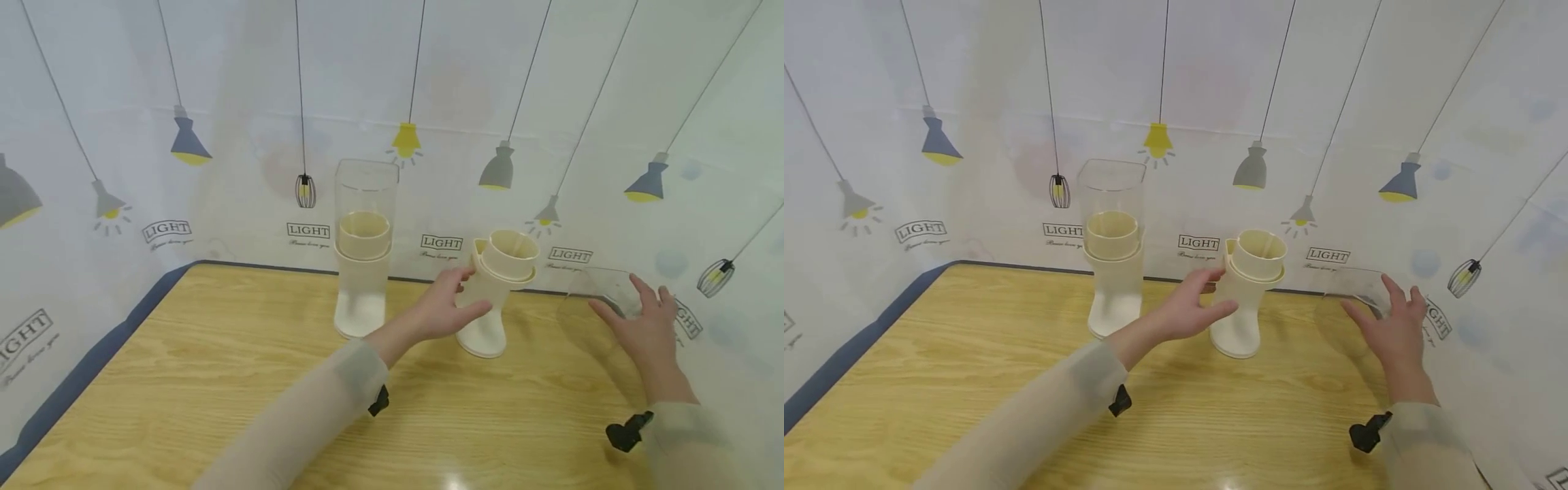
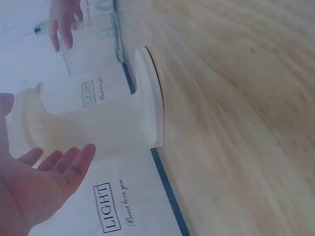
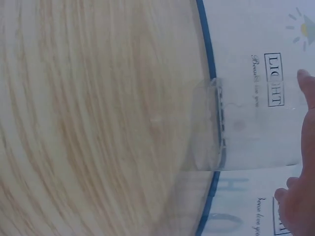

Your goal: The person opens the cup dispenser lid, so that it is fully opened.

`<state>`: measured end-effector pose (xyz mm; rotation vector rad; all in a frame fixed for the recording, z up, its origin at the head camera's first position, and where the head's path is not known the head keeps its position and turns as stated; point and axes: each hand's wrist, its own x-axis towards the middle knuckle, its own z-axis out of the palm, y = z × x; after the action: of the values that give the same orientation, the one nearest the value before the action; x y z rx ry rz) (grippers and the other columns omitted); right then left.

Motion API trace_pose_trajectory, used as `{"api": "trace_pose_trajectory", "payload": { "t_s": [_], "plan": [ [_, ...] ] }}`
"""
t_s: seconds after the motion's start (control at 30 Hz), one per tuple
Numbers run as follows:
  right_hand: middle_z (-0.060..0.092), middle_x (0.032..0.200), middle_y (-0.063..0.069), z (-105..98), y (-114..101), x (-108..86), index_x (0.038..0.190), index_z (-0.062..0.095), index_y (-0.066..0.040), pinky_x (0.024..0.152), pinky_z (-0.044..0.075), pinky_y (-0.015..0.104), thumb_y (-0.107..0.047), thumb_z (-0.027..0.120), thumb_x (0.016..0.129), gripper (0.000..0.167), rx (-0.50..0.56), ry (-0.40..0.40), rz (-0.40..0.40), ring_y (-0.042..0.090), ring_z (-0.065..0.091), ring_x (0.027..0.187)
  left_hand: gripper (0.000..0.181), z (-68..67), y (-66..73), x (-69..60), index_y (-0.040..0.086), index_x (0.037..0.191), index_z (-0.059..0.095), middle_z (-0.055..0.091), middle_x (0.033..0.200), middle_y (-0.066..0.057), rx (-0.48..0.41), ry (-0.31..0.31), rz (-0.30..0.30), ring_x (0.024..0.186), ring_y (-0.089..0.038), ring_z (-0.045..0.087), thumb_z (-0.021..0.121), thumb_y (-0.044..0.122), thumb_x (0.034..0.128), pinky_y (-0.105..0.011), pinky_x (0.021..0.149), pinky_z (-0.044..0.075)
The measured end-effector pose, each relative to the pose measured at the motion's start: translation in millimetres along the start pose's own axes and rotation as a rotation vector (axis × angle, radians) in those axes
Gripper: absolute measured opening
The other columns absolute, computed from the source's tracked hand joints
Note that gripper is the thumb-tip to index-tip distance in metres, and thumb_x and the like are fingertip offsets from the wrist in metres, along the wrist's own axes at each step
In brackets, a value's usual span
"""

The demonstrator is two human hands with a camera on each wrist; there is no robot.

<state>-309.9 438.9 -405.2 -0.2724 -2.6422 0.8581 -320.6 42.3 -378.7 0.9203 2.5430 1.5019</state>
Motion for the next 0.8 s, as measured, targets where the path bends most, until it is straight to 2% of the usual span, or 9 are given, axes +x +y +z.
{"api": "trace_pose_trajectory", "payload": {
  "t_s": [0.1, 0.23, 0.33, 0.4, 0.47, 0.57, 0.63, 0.67, 0.8],
  "plan": [
    [-0.011, 0.165, 0.024, -7, -5, -3.4, 0.163, 0.015, -0.016, 0.103, 0.016, 0.080, -0.061, 0.059, 0.094, 0.093, 0.006, 0.022, -0.028, 0.056, -0.002, 0.146, 0.066, -3.7, 6.0, -17.9, 0.015, 0.151, 0.042, 0.042, 0.148, -0.002, 0.039, -0.026, 0.045, 0.132, -0.022, 0.049, 0.062, 0.049, 0.0976, -0.032, 0.099, 0.049],
    [0.012, 0.162, 0.028, -16, -21, -14.1, 0.159, 0.027, -0.008, 0.109, 0.017, 0.074, -0.050, 0.050, 0.101, 0.076, 0.043, 0.080, -0.038, 0.053, 0.013, 0.146, 0.052, -11.4, 14.6, -41.3, 0.016, 0.143, 0.052, 0.048, 0.140, 0.002, 0.056, -0.046, 0.104, 0.126, -0.017, 0.053, 0.063, 0.042, 0.0988, -0.031, 0.093, 0.051],
    [0.029, 0.156, 0.025, -21, -39, -26.7, 0.154, 0.039, -0.008, 0.112, 0.023, 0.066, -0.043, 0.049, 0.102, 0.064, 0.121, 0.145, -0.016, 0.045, 0.026, 0.143, 0.045, -19.1, 20.6, -58.5, 0.019, 0.139, 0.056, 0.051, 0.136, 0.005, 0.041, -0.062, 0.145, 0.121, -0.012, 0.056, 0.063, 0.039, 0.0991, -0.029, 0.090, 0.052],
    [0.037, 0.151, 0.018, -25, -54, -36.5, 0.150, 0.046, -0.010, 0.114, 0.031, 0.056, -0.040, 0.050, 0.102, 0.057, 0.169, 0.178, 0.003, 0.038, 0.035, 0.140, 0.040, -25.5, 24.5, -70.2, 0.022, 0.136, 0.058, 0.053, 0.134, 0.008, 0.038, -0.069, 0.164, 0.118, -0.007, 0.056, 0.062, 0.039, 0.0995, -0.028, 0.089, 0.052],
    [0.046, 0.145, 0.010, -28, -71, -47.3, 0.145, 0.053, -0.013, 0.107, 0.041, 0.037, -0.037, 0.053, 0.102, 0.050, 0.229, 0.204, 0.026, 0.025, 0.046, 0.132, 0.036, -32.9, 27.9, -81.9, 0.023, 0.132, 0.061, 0.056, 0.131, 0.010, 0.040, -0.067, 0.181, 0.115, -0.006, 0.058, 0.062, 0.039, 0.1000, -0.028, 0.089, 0.053],
    [0.057, 0.132, -0.001, -31, -99, -64.9, 0.137, 0.060, -0.016, 0.084, 0.048, 0.017, -0.032, 0.056, 0.102, 0.039, 0.335, 0.223, 0.039, 0.012, 0.056, 0.114, 0.028, -44.4, 30.5, -97.5, 0.023, 0.125, 0.065, 0.062, 0.123, 0.012, 0.052, -0.042, 0.200, 0.108, -0.004, 0.062, 0.061, 0.036, 0.1006, -0.029, 0.086, 0.055],
    [0.062, 0.122, -0.006, -32, -116, -76.1, 0.132, 0.063, -0.015, 0.073, 0.047, 0.011, -0.027, 0.058, 0.102, 0.033, 0.422, 0.224, 0.005, 0.006, 0.059, 0.103, 0.024, -51.7, 30.6, -106.1, 0.022, 0.121, 0.067, 0.066, 0.115, 0.012, 0.059, -0.021, 0.211, 0.100, -0.004, 0.064, 0.062, 0.032, 0.1005, -0.028, 0.081, 0.056],
    [0.063, 0.117, -0.006, -32, -124, -81.4, 0.130, 0.064, -0.012, 0.072, 0.048, 0.011, -0.024, 0.059, 0.102, 0.031, 0.466, 0.219, -0.024, 0.006, 0.060, 0.099, 0.022, -55.0, 30.2, -109.7, 0.022, 0.120, 0.068, 0.067, 0.111, 0.012, 0.064, -0.010, 0.220, 0.096, -0.004, 0.065, 0.063, 0.030, 0.1003, -0.028, 0.078, 0.056],
    [0.067, 0.108, -0.001, -30, -151, -98.4, 0.123, 0.064, -0.001, 0.077, 0.052, 0.013, -0.013, 0.061, 0.101, 0.025, 0.605, 0.155, -0.175, 0.009, 0.065, 0.092, 0.022, -67.4, 27.8, -122.0, 0.020, 0.121, 0.068, 0.070, 0.099, 0.012, 0.079, 0.021, 0.254, 0.086, -0.006, 0.065, 0.064, 0.024, 0.0994, -0.028, 0.071, 0.057]
  ]
}}
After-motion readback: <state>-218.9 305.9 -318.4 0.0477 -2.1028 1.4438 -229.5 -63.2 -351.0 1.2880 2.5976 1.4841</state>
